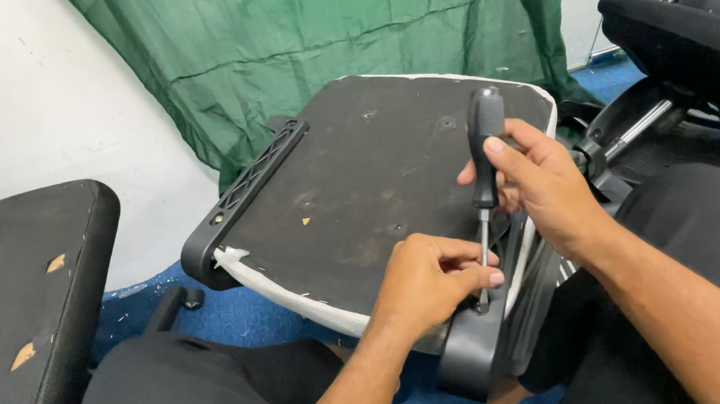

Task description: The person uses a screwdriver to remove screws from the underside of an office chair seat, detaching the seat from the gas lift mechanism. They then flip the seat and continue removing screws from the side frame.

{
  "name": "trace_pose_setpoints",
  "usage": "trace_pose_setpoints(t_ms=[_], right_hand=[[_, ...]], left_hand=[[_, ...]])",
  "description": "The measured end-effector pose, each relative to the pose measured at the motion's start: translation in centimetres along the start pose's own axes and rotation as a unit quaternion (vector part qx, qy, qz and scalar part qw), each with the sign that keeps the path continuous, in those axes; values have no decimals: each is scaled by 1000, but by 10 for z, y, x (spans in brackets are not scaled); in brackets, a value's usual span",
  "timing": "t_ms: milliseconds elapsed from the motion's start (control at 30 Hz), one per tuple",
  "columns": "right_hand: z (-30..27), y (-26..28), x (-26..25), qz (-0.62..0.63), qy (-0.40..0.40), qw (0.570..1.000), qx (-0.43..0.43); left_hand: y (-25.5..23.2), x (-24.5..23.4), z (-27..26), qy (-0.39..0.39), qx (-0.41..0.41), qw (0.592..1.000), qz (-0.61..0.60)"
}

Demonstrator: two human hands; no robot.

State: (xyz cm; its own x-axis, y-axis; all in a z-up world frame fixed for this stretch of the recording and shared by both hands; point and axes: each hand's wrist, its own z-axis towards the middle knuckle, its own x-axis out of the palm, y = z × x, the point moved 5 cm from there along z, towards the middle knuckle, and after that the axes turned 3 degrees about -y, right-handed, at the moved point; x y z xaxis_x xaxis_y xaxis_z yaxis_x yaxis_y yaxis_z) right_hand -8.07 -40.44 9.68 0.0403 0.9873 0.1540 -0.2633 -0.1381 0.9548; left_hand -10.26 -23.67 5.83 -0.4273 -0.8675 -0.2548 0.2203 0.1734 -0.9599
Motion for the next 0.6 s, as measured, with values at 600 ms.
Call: trace_pose_setpoints(t_ms=[600], right_hand=[[-32, 81, 40, -336, 7, 905, -262]], left_hand=[[19, -4, -20, -67, 22, 993, -93]])
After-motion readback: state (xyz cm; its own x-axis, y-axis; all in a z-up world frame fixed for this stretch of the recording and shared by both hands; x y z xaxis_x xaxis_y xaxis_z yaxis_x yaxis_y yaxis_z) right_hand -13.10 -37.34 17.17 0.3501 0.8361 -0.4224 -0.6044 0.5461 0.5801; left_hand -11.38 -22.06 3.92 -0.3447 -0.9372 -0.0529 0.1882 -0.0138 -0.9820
